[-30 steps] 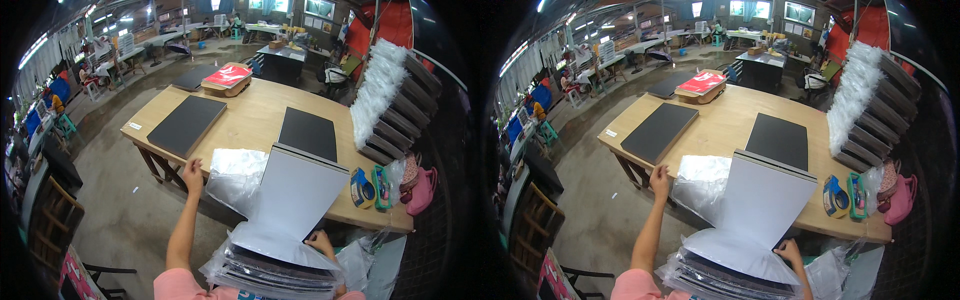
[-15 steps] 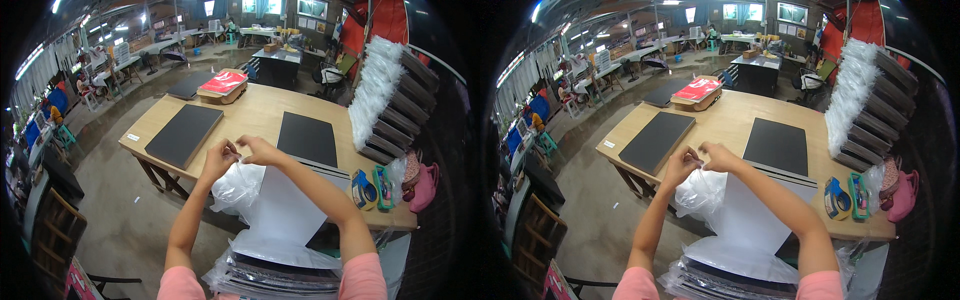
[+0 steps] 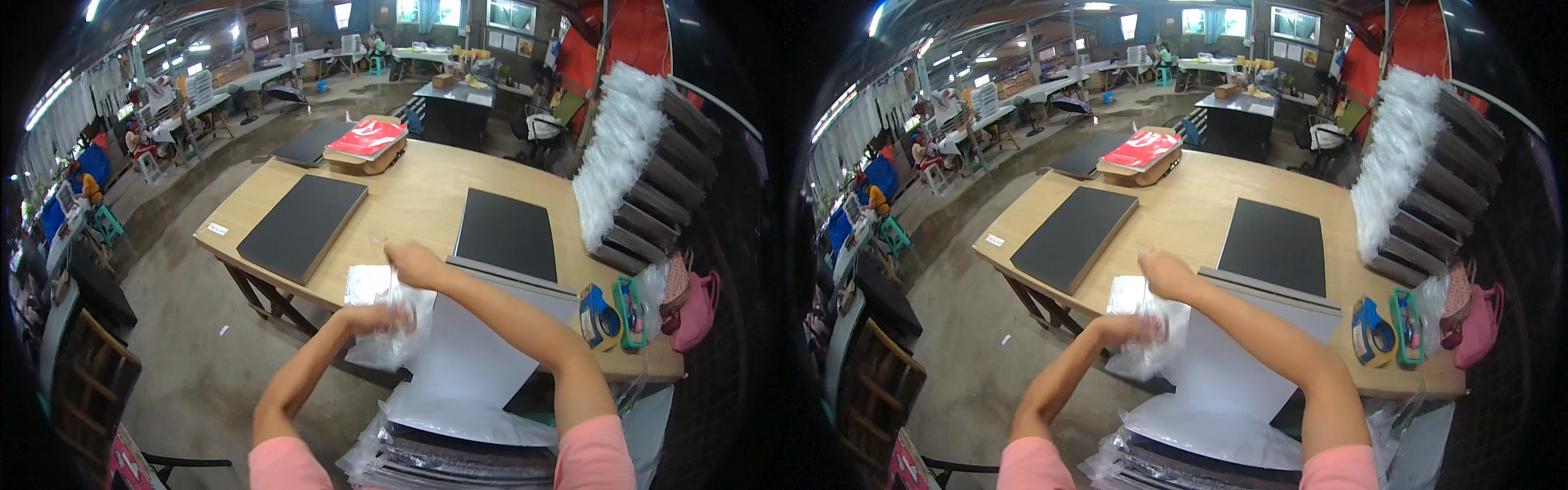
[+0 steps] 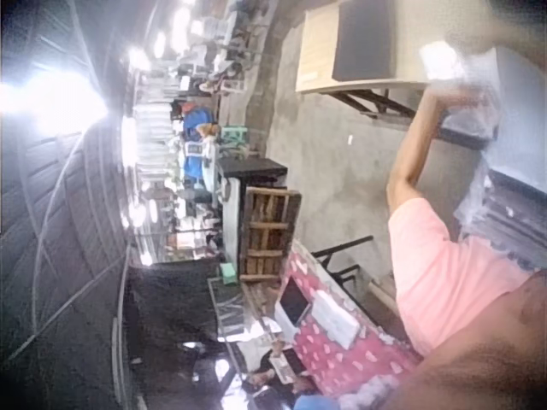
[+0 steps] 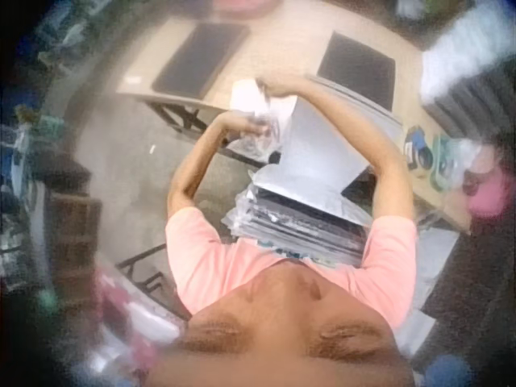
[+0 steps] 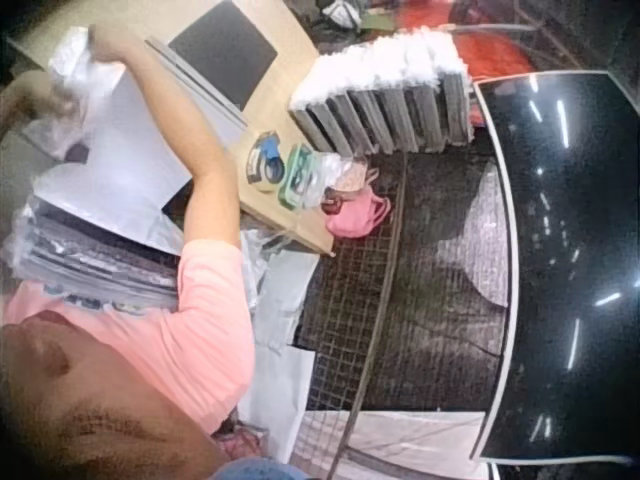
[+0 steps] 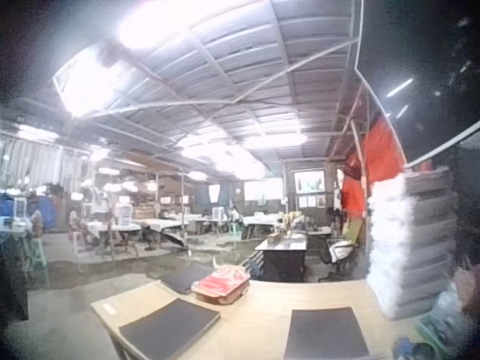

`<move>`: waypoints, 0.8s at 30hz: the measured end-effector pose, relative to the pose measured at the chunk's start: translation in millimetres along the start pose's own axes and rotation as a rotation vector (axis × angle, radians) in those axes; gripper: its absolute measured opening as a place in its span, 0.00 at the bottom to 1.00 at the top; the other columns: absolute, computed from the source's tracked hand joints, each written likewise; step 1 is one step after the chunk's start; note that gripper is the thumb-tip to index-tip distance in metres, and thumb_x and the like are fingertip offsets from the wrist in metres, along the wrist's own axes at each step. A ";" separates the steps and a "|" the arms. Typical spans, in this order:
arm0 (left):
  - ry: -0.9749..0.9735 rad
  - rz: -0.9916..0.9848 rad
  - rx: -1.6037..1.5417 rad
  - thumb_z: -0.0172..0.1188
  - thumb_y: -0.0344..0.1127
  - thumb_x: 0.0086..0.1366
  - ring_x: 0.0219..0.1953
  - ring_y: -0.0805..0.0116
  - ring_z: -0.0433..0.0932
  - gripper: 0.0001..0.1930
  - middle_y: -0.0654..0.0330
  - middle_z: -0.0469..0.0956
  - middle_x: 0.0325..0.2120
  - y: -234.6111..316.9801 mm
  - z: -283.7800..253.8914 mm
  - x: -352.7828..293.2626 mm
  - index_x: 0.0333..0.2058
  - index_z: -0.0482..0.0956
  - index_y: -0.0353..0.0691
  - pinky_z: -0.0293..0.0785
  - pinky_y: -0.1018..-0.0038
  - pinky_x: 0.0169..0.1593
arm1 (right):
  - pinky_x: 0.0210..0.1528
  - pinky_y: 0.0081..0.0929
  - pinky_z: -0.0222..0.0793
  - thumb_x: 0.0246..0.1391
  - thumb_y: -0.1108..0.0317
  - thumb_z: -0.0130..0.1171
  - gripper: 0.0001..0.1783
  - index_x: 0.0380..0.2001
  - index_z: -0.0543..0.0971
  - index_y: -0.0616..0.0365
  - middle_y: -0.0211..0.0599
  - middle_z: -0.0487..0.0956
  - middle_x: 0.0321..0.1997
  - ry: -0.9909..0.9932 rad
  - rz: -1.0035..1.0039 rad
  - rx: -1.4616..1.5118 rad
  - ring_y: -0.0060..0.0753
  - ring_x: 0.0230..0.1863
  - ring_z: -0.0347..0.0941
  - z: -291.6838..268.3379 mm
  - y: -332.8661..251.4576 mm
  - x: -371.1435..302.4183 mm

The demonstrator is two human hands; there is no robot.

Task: The person wraps individual black rectangular panels in clear plastic bags, tucking the excess plastic around the edges and stacking them onto a pile.

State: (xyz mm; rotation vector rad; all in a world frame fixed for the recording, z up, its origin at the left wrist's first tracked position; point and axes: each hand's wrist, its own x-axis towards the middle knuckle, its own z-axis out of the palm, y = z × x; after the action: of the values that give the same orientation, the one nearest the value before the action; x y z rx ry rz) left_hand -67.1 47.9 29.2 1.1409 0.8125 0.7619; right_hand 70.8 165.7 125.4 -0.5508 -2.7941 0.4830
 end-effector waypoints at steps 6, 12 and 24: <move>-0.325 0.432 0.504 0.46 0.58 0.66 0.51 0.54 0.71 0.32 0.50 0.72 0.50 80.8 90.9 -96.0 0.54 0.70 0.33 0.64 0.56 0.57 | 0.51 0.32 0.66 0.57 0.51 0.55 0.22 0.37 0.78 0.63 0.41 0.81 0.27 -1.583 -0.399 0.937 0.36 0.36 0.78 -52.5 -37.2 -105.1; -0.314 0.555 0.198 0.57 0.52 0.61 0.34 0.61 0.76 0.25 0.52 0.78 0.30 53.7 107.5 -78.2 0.38 0.75 0.30 0.73 0.67 0.39 | 0.48 0.56 0.66 0.54 0.65 0.58 0.13 0.26 0.80 0.66 0.47 0.80 0.27 -0.478 -1.242 1.409 0.40 0.30 0.78 -109.4 -37.0 -182.4; -0.810 0.881 -1.022 0.47 0.61 0.64 0.24 0.67 0.76 0.32 0.57 0.75 0.26 87.8 166.9 -15.8 0.51 0.64 0.36 0.73 0.72 0.31 | 0.35 0.26 0.67 0.45 0.48 0.66 0.28 0.33 0.78 0.67 0.44 0.79 0.32 -0.787 -0.386 1.613 0.37 0.31 0.75 -38.8 -4.5 -306.5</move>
State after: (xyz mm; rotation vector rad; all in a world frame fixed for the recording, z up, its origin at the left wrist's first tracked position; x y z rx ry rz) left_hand 59.3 -22.0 151.4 0.6824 -0.7879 1.1016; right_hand 356.0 48.2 107.5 0.6338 -1.8070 2.7152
